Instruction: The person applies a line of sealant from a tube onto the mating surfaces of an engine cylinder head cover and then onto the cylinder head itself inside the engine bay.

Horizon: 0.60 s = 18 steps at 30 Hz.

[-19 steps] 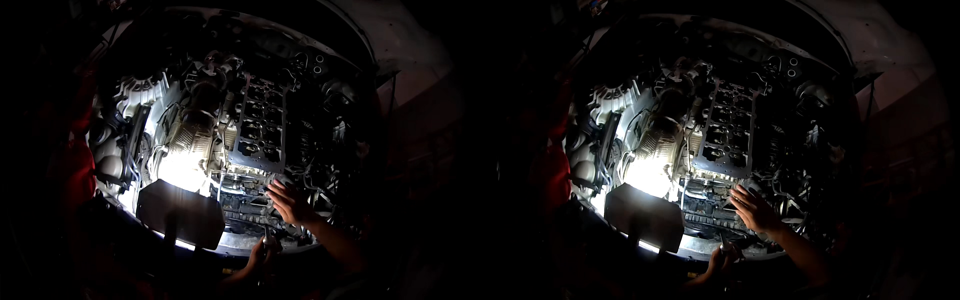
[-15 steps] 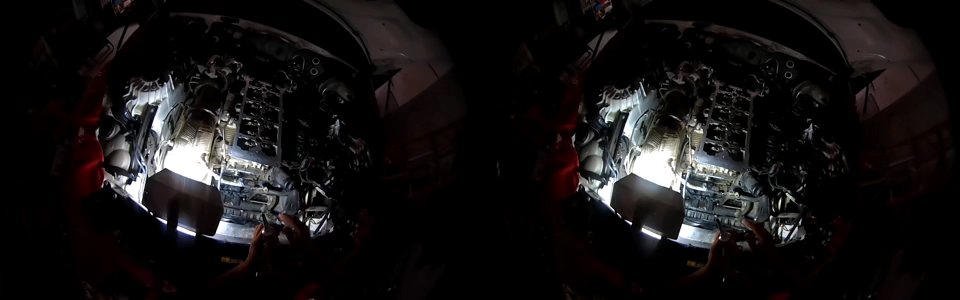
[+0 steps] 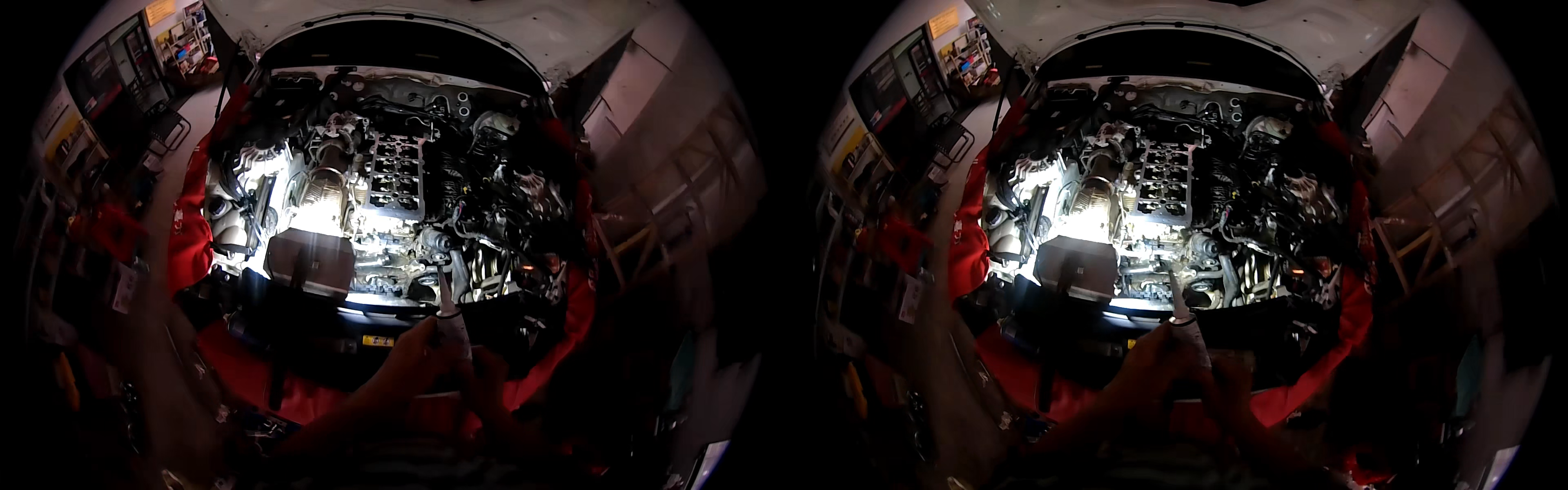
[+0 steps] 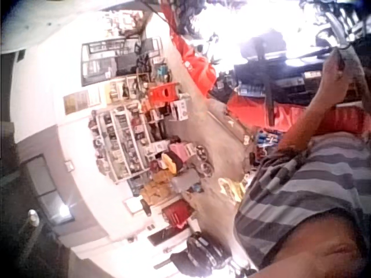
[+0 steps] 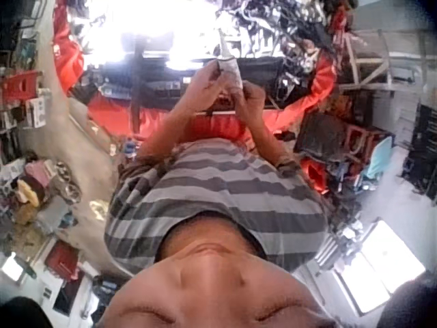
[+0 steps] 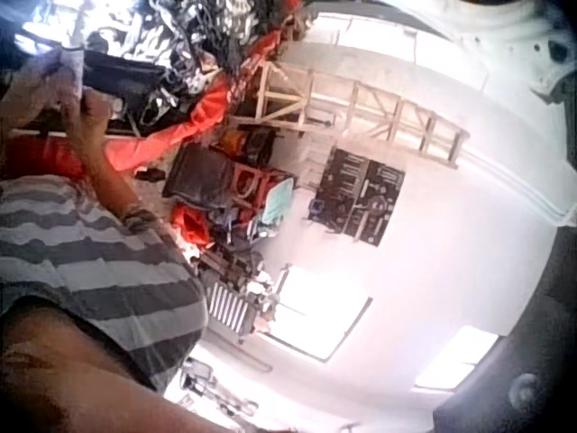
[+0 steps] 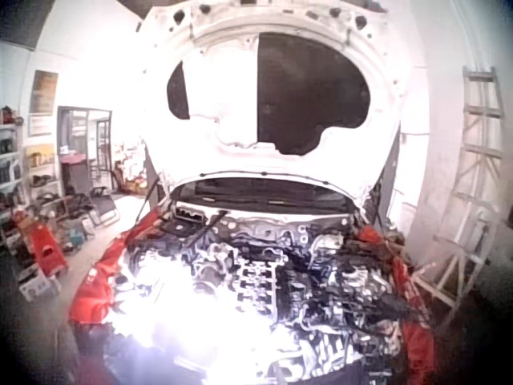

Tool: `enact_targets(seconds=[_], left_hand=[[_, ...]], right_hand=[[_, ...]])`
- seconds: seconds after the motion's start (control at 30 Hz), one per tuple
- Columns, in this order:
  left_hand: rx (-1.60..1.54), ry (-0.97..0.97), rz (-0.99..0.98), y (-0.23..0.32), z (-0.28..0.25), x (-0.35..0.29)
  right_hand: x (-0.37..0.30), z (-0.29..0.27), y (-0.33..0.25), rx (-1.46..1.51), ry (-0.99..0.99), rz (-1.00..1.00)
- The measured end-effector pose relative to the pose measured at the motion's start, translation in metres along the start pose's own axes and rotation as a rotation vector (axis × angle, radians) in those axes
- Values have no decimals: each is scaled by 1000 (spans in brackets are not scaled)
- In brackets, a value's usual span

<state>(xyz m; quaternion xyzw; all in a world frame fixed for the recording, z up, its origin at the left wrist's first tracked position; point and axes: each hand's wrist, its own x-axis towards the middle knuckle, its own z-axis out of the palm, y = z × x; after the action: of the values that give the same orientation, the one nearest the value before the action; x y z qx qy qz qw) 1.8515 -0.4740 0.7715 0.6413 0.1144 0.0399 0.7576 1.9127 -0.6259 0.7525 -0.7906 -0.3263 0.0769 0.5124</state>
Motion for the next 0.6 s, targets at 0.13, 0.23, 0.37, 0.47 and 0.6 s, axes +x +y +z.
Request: enact_targets(seconds=[0.13,0.23,0.37,0.47,0.6], left_hand=[[140,31,199,36,3,-32],[149,-9,267,42,12,-57],[417,-115,251,57,9,-84],[458,-173,357,68,12,-101],[392,-153,466,54,11,-111]], right_hand=[[-12,-4,-39,166,-55,-18],[-28,-13,-51,483,-72,-1],[-45,-17,-80,692,-114,29],[-57,-15,-86,662,-121,34],[-62,-15,-85,523,-125,-122]])
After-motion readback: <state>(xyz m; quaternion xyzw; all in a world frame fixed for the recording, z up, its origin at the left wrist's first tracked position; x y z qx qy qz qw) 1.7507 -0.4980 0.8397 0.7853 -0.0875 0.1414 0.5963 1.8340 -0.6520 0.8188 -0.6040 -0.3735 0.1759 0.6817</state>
